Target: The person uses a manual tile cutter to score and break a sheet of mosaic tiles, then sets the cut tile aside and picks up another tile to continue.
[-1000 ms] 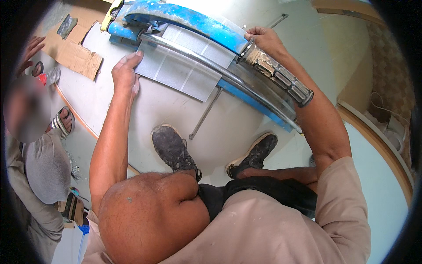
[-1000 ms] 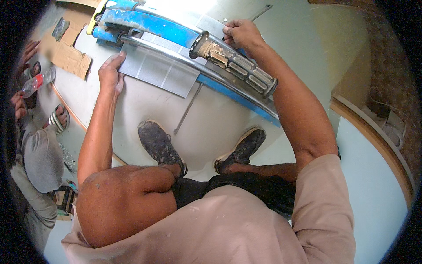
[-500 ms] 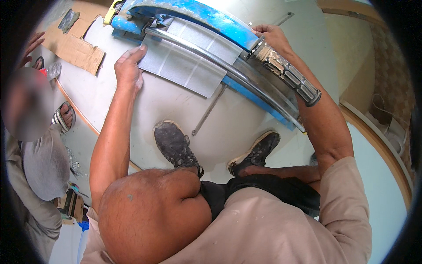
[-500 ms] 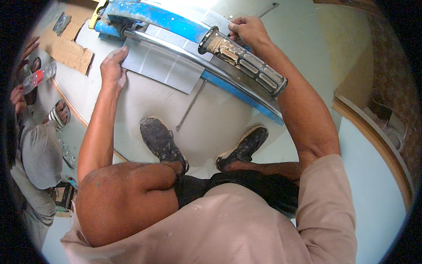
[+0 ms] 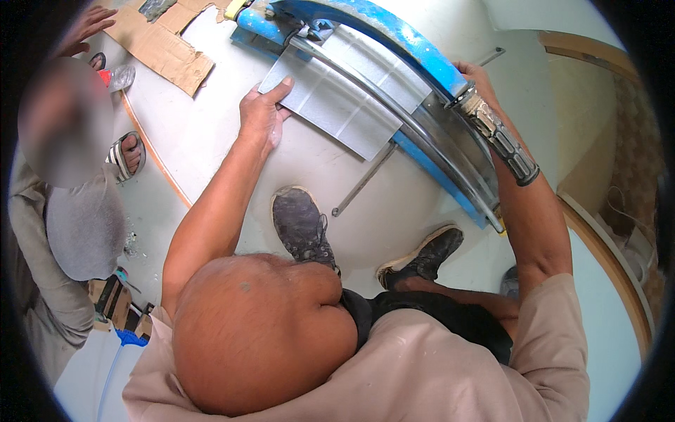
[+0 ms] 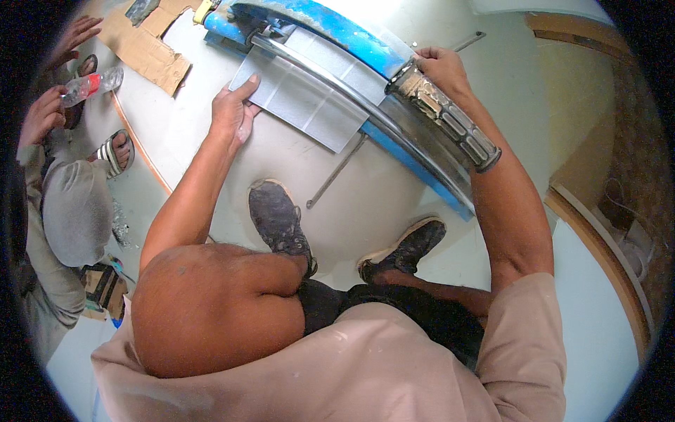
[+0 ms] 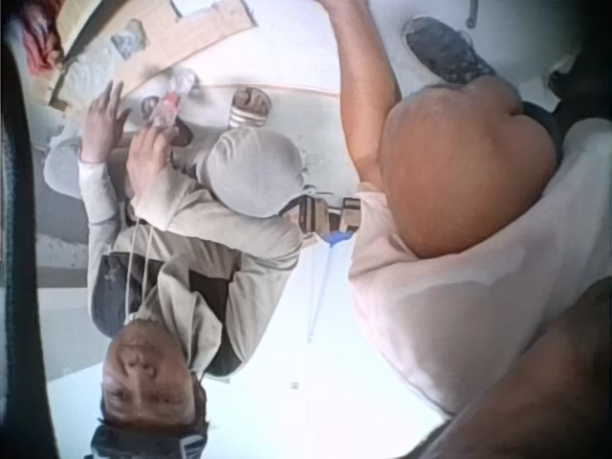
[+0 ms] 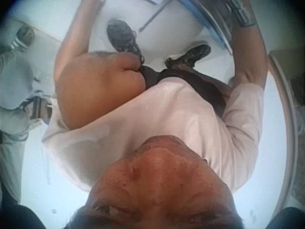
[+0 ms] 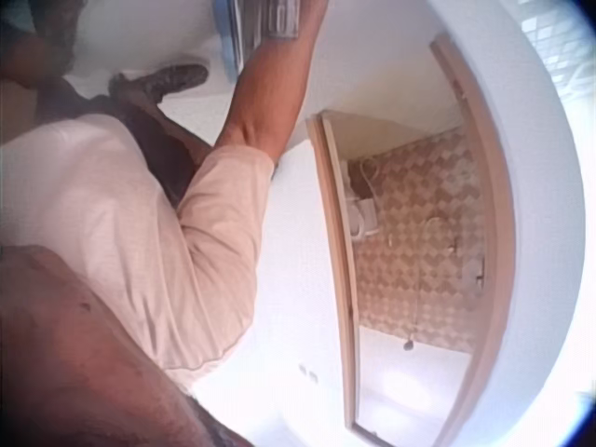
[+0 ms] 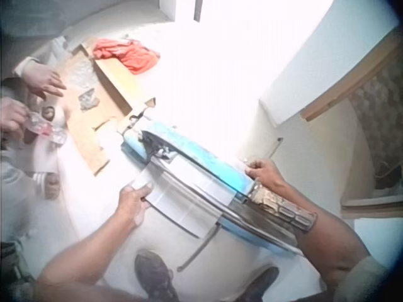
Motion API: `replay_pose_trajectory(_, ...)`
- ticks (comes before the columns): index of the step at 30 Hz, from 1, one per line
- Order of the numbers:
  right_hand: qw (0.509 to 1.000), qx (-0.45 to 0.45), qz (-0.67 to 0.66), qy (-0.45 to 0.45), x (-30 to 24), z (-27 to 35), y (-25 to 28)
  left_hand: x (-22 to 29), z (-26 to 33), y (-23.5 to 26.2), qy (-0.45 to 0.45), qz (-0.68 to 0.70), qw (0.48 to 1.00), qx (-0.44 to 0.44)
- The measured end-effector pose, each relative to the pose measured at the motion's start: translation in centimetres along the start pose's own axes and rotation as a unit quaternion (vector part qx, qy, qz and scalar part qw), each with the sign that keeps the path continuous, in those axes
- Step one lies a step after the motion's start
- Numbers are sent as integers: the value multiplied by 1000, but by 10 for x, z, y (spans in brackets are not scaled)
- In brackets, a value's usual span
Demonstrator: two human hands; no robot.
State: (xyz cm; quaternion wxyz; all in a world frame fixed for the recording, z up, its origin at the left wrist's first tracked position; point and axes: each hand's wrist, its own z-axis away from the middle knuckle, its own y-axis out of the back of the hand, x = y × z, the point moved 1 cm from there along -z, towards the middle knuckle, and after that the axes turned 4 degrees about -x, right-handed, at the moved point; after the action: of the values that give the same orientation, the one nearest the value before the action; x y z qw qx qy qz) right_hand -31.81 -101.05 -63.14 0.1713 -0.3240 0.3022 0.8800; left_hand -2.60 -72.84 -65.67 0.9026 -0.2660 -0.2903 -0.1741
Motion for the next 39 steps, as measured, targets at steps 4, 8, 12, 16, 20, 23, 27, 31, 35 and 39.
replay_pose_trajectory(4,1000,-9,-13,-4,8,-7,1,-2,-4,-2,-6,73,997,32)
replay_pose_trajectory(8,999,10,-34,-1,35,-17,12,-12,-8,-13,-10,107,993,44)
replay_pose_trajectory(12,989,-30,-129,-65,14,-7,4,-16,-3,-13,24,79,990,113)
replay_pose_trajectory(16,992,-48,-117,-15,14,-2,10,-16,11,-20,52,14,993,109)
replay_pose_trajectory(20,989,-81,-114,-42,-5,1,0,5,31,-13,120,-75,987,79)
replay_pose_trajectory(23,992,-72,-105,1,5,-2,18,34,47,-19,201,-187,961,40)
replay_pose_trajectory(27,991,-101,-68,-47,-10,7,26,59,65,-22,238,-327,910,92)
replay_pose_trajectory(31,999,-16,-8,-38,-95,51,25,28,62,-12,189,-318,909,191)
replay_pose_trajectory(35,988,-129,-82,8,-172,112,32,-34,58,-22,87,-125,962,226)
replay_pose_trajectory(39,975,-214,20,56,-201,155,21,-62,70,-56,45,-33,962,267)
